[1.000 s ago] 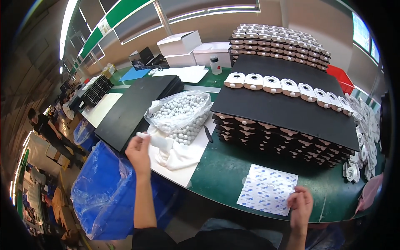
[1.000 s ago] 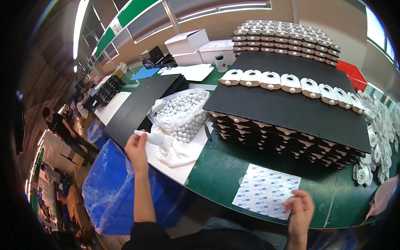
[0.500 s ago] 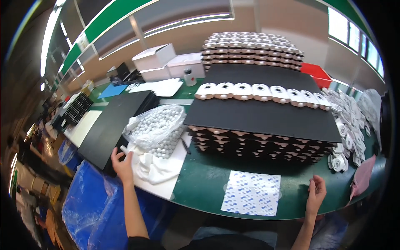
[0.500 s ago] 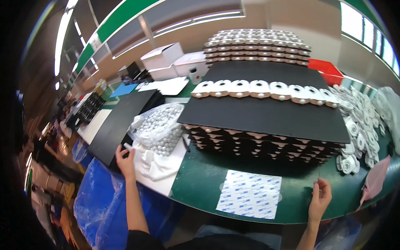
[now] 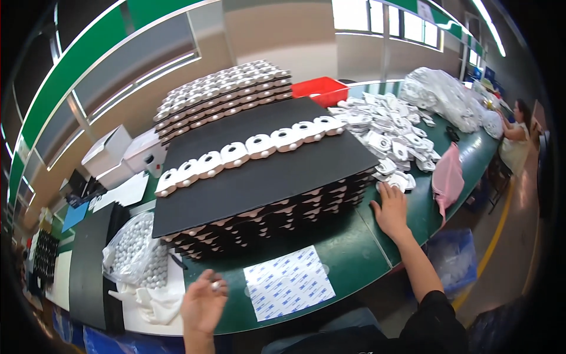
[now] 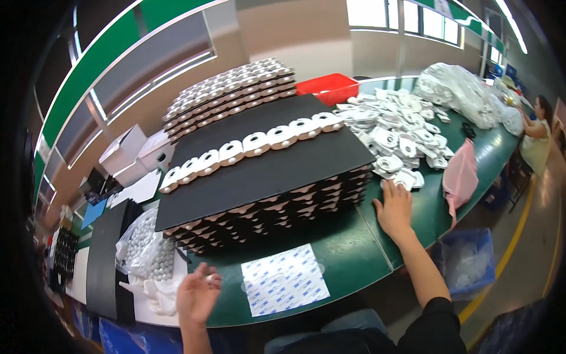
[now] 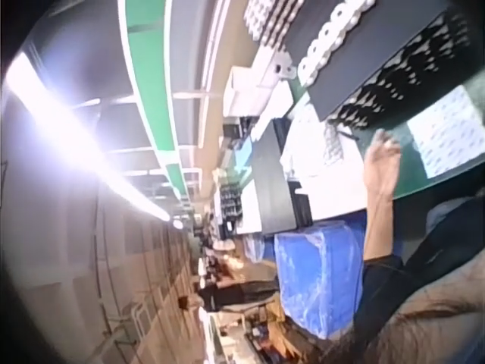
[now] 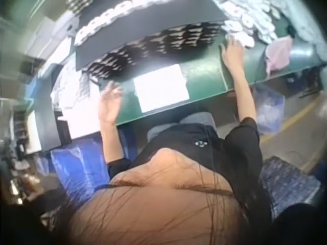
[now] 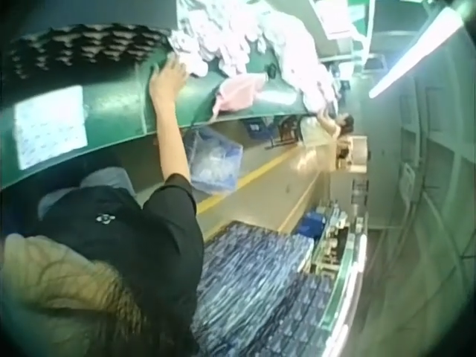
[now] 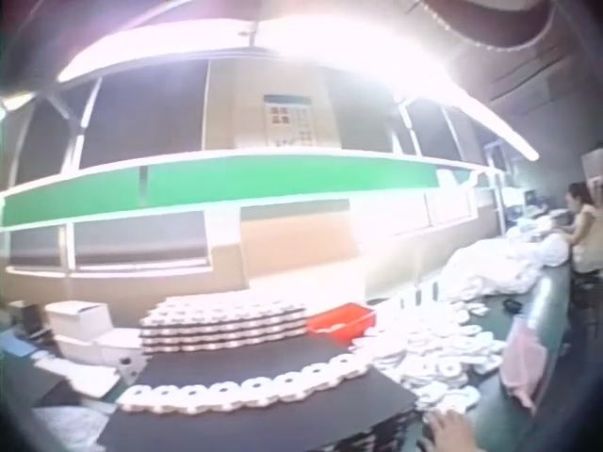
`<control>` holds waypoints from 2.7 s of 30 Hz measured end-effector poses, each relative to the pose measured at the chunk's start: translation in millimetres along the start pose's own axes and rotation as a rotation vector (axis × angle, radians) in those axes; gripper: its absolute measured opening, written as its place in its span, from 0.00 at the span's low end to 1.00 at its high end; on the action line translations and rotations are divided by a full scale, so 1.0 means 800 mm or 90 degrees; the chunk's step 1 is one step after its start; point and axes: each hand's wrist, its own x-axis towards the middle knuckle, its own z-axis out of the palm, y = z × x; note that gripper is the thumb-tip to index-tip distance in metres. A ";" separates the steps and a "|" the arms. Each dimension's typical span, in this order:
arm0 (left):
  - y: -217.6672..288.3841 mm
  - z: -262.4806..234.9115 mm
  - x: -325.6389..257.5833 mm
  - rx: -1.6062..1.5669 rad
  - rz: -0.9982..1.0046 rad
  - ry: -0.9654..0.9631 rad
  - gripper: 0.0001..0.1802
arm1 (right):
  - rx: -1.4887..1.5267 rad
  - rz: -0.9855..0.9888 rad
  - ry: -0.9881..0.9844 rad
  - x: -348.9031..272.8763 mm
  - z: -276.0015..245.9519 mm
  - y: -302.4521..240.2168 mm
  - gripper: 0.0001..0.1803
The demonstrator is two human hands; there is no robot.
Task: Peeling adhesive backing and assembling small plastic LED light components on a production line.
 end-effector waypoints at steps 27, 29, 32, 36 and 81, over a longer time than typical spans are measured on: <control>-0.091 0.042 0.109 0.247 -0.141 -0.177 0.19 | 0.080 -0.283 -0.241 0.027 -0.128 -0.008 0.27; -0.092 0.030 0.113 0.256 -0.102 -0.181 0.17 | 0.228 -0.233 -0.242 0.026 -0.143 -0.034 0.27; -0.089 0.026 0.116 0.242 -0.085 -0.143 0.12 | 0.573 -0.082 -0.324 0.009 -0.142 -0.088 0.26; -0.090 0.028 0.120 0.271 -0.071 -0.158 0.11 | 1.026 0.054 -0.491 -0.046 -0.099 -0.145 0.18; -0.094 0.038 0.108 0.592 -0.077 -0.229 0.11 | 1.424 0.423 -0.543 -0.074 -0.053 -0.189 0.03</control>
